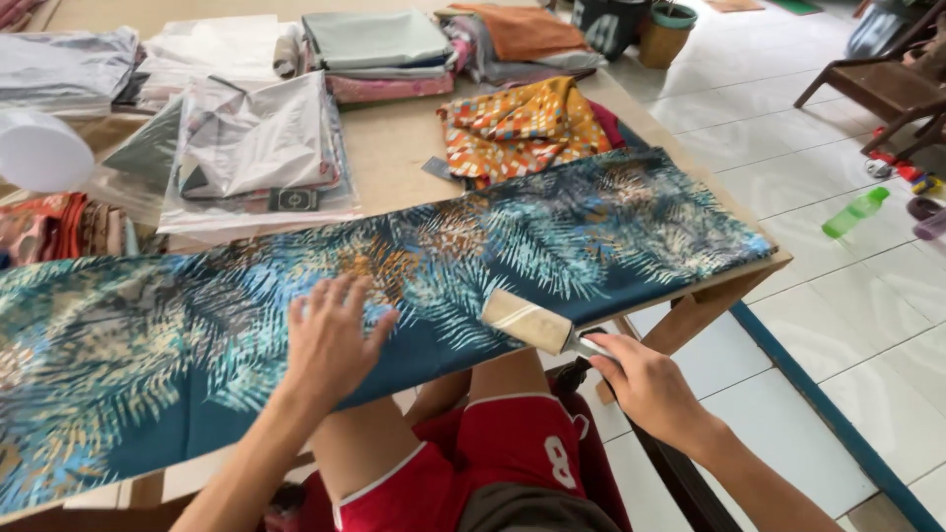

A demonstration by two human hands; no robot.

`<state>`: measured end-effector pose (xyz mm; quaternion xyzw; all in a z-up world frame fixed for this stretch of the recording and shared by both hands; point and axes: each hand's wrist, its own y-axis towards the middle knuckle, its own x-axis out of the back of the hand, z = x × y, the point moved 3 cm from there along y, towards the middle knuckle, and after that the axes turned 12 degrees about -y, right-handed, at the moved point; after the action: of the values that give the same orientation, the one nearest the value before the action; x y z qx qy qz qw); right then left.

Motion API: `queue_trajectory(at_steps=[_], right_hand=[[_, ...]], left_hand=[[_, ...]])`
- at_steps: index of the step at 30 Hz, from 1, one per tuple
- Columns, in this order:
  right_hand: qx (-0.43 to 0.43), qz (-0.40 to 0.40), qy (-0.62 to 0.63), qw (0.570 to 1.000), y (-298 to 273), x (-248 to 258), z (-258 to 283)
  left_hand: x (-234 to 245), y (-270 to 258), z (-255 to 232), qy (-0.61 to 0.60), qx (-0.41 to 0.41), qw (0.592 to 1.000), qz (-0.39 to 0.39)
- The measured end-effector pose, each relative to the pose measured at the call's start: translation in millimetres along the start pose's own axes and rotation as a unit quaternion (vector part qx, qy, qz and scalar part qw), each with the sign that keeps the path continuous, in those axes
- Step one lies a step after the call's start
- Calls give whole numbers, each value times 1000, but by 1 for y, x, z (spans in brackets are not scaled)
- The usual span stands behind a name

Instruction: Use a lint roller to clean a piece of patterned fabric on a table

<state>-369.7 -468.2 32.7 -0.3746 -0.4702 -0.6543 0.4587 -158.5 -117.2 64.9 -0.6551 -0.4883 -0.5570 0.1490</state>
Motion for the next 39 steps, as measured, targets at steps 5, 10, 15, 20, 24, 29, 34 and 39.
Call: queue_trajectory(at_steps=[5, 10, 15, 20, 24, 29, 34, 39], right_hand=[[-15, -12, -42, 999, 1, -11, 2], [-82, -29, -118, 989, 14, -16, -103], [-330, 60, -253, 908, 7, 20, -221], [-297, -23, -27, 954, -19, -30, -465], [-192, 150, 606, 757, 0, -36, -463], [-178, 86, 617, 762, 15, -19, -40], [-204, 167, 629, 731, 1, -65, 125], [-138, 216, 625, 737, -2, -60, 192]], left_hand=[[3, -53, -14, 3, 29, 996, 87], [-8, -68, 11, 43, -13, 999, 22], [-10, -73, 11, 29, -16, 999, -9], [-7, -75, 10, 10, -5, 1000, 10], [-4, -70, -2, -44, 38, 998, -25], [27, -70, -97, -254, -39, 966, 0], [23, -91, -128, -406, 72, 895, 172], [14, -116, -98, -674, 188, 708, 97]])
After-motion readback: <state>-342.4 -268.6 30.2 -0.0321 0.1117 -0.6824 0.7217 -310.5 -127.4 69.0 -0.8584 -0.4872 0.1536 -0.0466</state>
